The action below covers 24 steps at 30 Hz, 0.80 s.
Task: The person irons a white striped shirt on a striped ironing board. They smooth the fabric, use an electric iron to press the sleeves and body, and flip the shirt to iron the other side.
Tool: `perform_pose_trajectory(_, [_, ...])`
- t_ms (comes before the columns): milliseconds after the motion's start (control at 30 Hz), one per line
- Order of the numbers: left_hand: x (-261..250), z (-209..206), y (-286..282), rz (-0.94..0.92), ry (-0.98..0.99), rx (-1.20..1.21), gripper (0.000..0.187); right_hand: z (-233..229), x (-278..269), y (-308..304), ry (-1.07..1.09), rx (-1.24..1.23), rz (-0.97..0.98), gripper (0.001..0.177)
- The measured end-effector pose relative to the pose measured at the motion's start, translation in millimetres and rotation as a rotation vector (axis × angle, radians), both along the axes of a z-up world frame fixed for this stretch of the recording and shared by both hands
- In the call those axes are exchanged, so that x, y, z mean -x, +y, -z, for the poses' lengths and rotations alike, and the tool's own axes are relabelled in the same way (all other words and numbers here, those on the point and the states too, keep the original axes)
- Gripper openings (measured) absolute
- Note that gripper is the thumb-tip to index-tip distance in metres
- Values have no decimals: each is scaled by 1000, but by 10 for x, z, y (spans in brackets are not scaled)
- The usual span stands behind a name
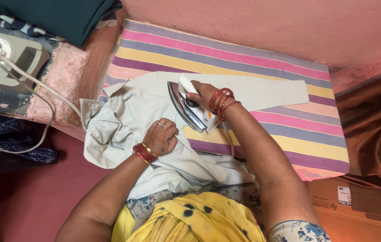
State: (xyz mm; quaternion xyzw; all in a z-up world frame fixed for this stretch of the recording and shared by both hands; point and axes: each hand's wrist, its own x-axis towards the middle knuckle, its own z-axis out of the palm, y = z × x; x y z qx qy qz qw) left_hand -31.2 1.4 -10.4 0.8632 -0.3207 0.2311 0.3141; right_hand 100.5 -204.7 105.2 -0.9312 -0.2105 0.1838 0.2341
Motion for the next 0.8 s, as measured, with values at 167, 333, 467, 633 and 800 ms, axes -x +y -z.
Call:
perform_pose_trajectory(167, [-12, -15, 8, -5, 30, -8, 11, -124, 23, -33, 57, 145, -46, 57])
perform_pose_trajectory(333, [-25, 31, 0, -1, 43, -12, 12, -155, -5, 20, 27, 180, -58, 57])
perform_pose_trajectory(467, [-21, 37, 5, 5, 43, -8, 11, -92, -99, 130, 36, 234, -19, 57])
perform_pose_trajectory(633, [-24, 13, 1, -2, 35, -11, 11, 31, -284, 274, -44, 290, -33, 61])
perform_pose_trajectory(800, [-12, 21, 5, 1, 31, -7, 10, 82, -295, 280, -25, 293, -25, 62])
